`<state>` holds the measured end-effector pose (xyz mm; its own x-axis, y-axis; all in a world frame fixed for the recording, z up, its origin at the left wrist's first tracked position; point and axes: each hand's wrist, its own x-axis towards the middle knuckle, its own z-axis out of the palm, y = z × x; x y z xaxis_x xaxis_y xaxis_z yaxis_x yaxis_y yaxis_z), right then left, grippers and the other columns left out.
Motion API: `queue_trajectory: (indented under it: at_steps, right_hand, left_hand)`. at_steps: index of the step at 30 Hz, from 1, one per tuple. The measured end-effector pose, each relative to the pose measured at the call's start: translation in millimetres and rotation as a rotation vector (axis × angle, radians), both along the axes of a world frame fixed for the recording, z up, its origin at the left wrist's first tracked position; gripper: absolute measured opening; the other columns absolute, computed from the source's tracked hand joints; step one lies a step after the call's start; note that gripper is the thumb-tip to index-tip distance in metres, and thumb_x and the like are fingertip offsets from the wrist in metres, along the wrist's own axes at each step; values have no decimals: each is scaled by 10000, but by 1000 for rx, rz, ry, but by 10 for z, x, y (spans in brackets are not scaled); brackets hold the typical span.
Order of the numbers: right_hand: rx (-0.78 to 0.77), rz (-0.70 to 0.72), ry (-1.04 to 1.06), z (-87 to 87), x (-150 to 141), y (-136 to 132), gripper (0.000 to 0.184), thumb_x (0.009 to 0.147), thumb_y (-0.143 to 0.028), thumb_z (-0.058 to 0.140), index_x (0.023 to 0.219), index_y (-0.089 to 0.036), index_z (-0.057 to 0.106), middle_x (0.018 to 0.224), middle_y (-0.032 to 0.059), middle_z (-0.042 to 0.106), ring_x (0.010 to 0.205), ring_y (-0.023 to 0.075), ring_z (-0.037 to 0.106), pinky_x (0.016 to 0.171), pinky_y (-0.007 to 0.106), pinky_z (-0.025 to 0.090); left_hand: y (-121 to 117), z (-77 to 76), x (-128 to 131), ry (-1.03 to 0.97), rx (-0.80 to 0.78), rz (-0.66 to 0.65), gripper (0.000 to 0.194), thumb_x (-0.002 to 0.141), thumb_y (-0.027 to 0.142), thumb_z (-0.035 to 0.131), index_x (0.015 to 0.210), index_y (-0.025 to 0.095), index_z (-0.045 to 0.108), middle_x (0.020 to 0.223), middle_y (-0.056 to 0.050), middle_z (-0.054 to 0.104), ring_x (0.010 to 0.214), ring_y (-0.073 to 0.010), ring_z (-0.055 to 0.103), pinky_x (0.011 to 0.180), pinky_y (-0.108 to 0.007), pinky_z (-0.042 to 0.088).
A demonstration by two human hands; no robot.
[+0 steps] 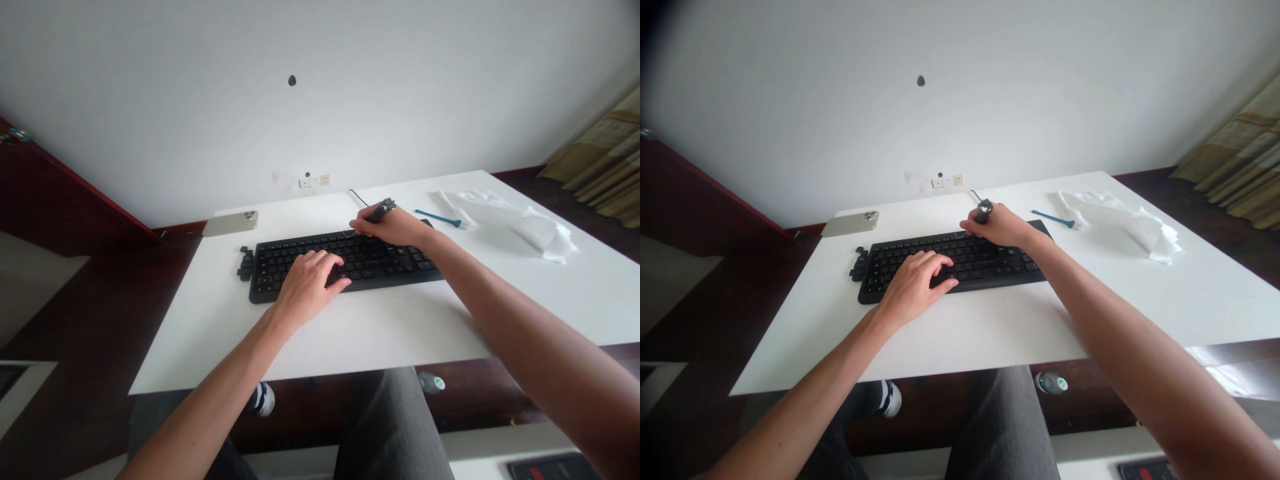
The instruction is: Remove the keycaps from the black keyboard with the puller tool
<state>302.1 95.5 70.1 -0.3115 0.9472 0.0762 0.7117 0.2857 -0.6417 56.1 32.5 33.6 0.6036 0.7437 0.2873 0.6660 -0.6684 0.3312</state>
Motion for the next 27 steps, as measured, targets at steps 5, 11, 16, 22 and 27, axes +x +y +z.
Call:
queue_trajectory:
  at_steps: [5, 11, 16, 22, 27]
  right_hand:
    - [-89, 169, 29, 34, -48, -44, 450, 910, -636, 575, 741, -225, 641, 690, -1, 617, 679, 171, 522, 652, 303, 385]
    - [-112, 179, 48, 9, -105, -80, 525, 873, -721, 601, 704, -223, 607, 660, -11, 577, 657, 160, 477, 621, 294, 372]
    - [-128, 150, 56, -4, -131, -97, 523, 865, -723, 617, 707, -224, 623, 665, -10, 585, 660, 160, 482, 626, 289, 378]
    - [-99, 166, 70, 11, -144, -118, 513, 868, -722, 611, 721, -231, 638, 666, -4, 591, 662, 168, 493, 631, 296, 386]
    - [-70, 169, 90, 5, -143, -122, 498, 875, -709, 615, 726, -234, 642, 696, -2, 623, 696, 178, 528, 669, 306, 406]
  left_hand:
    - [-41, -10, 2, 10, 36, 48, 290, 925, 421, 728, 1133, 222, 697, 972, -31, 683, 928, -215, 625, 848, -364, 458]
    - [-48, -51, 9, 15, 55, 74, 336, 933, 461, 709, 1167, 219, 703, 997, -39, 694, 950, -214, 638, 868, -370, 460]
    - [-56, -52, 21, 9, 43, 74, 332, 935, 457, 708, 1165, 218, 704, 994, -31, 699, 943, -205, 644, 858, -359, 466]
    - [-59, -60, 25, 3, 45, 88, 394, 923, 471, 718, 1207, 200, 685, 992, -35, 703, 938, -208, 650, 863, -355, 478]
    - [-50, -76, 18, -20, 38, 76, 350, 933, 460, 709, 1170, 203, 701, 957, -34, 707, 914, -201, 657, 860, -346, 491]
